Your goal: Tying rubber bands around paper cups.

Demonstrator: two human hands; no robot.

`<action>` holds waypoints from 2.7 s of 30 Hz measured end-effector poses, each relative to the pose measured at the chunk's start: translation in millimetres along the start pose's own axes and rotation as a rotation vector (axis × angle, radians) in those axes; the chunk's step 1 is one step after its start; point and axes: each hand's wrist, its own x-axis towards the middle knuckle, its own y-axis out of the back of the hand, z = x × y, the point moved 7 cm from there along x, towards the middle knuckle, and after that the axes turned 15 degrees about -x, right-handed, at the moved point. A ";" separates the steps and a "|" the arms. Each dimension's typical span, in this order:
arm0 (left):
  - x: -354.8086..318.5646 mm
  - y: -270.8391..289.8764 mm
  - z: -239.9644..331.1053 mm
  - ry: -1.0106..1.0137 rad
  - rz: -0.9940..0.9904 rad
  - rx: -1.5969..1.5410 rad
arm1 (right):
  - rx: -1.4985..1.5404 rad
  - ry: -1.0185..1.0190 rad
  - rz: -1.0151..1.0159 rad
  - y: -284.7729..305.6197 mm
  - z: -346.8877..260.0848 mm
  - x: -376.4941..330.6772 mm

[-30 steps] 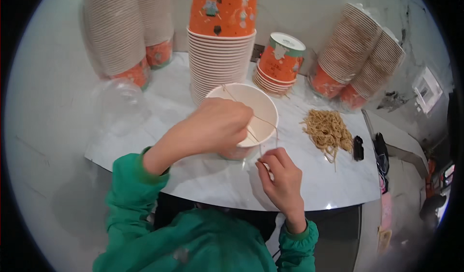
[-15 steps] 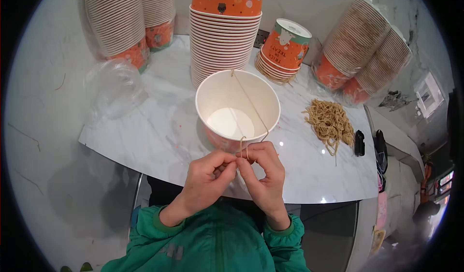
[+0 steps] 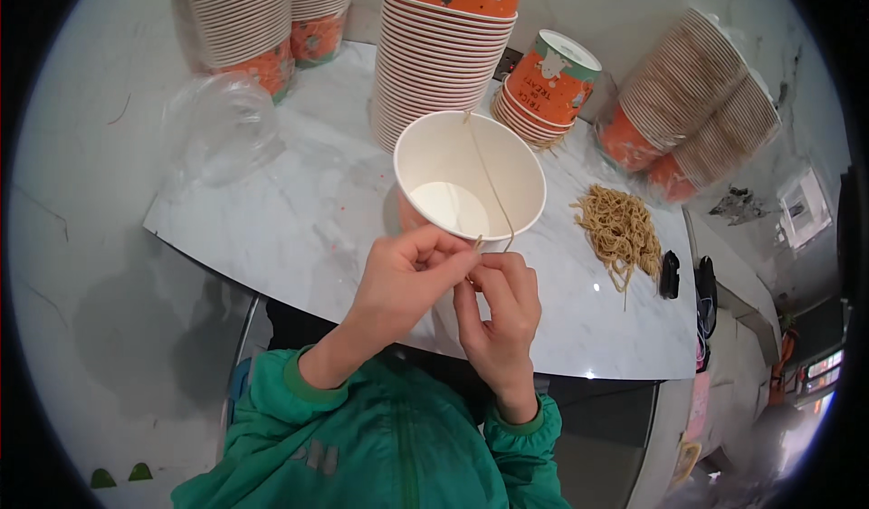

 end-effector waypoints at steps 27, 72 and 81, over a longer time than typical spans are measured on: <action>-10.0 11.7 -5.1 -0.217 0.026 0.158 | -0.116 -0.049 0.027 22.2 6.4 4.1; -21.4 -2.2 -27.3 0.102 0.134 -0.523 | 0.098 -0.041 0.174 13.0 -2.4 -9.0; -18.6 11.3 1.4 -0.424 0.097 0.028 | 0.020 -0.076 0.105 6.8 -16.0 16.9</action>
